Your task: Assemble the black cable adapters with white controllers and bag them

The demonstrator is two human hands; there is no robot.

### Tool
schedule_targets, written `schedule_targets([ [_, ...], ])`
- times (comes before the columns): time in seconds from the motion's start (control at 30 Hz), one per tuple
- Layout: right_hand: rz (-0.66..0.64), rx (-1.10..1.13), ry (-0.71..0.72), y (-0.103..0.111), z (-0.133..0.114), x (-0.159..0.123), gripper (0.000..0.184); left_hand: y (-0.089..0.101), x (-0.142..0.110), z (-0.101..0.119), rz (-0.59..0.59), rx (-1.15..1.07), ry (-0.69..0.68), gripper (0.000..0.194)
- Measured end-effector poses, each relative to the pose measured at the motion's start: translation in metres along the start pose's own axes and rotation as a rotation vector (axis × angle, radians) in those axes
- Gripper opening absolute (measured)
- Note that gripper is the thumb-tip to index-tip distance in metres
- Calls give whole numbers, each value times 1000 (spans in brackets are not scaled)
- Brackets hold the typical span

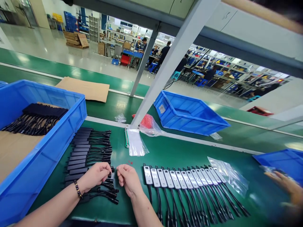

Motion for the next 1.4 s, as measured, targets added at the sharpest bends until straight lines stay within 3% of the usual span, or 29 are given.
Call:
schedule_targets([
  [0.1, 110, 108, 31, 11, -2, 1, 28, 0, 3, -2, 59, 63, -44, 16],
  [0.23, 122, 130, 36, 19, -1, 1, 28, -4, 3, -5, 172, 280, -189, 8],
  [0.43, 142, 123, 56, 17, 1, -4, 28, -12, -18, 6, 248, 657, -325, 22],
  [0.5, 151, 129, 62, 15, 3, -6, 30, -5, -29, 14, 308, 693, -364, 25],
  [0.63, 169, 108, 103, 14, 10, -9, 30, 29, -50, 28, 521, 697, -388, 26],
  [0.73, 154, 75, 167, 14, 14, -9, 30, 48, -61, 35, 603, 790, -394, 24],
  [0.8, 139, 67, 183, 15, 15, -10, 30, 48, -64, 37, 606, 890, -406, 22],
  [0.93, 133, 60, 188, 15, 15, -10, 30, 29, -55, 34, 532, 1160, -407, 20],
  [1.1, 124, 29, 218, 15, 16, -9, 28, 14, -34, 21, 498, 1405, -406, 37],
  [1.4, 177, 91, 187, 11, 11, -5, 30, 23, -21, 15, 382, 1147, -339, 16],
])
Point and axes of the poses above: each hand's wrist, its own x-axis towards the middle knuckle, its own y-axis out of the back of the hand, z = x × y, the point moved 1 cm from there along x, towards the middle knuckle, and after that the axes turned 14 degrees about y, right-handed, at the moved point
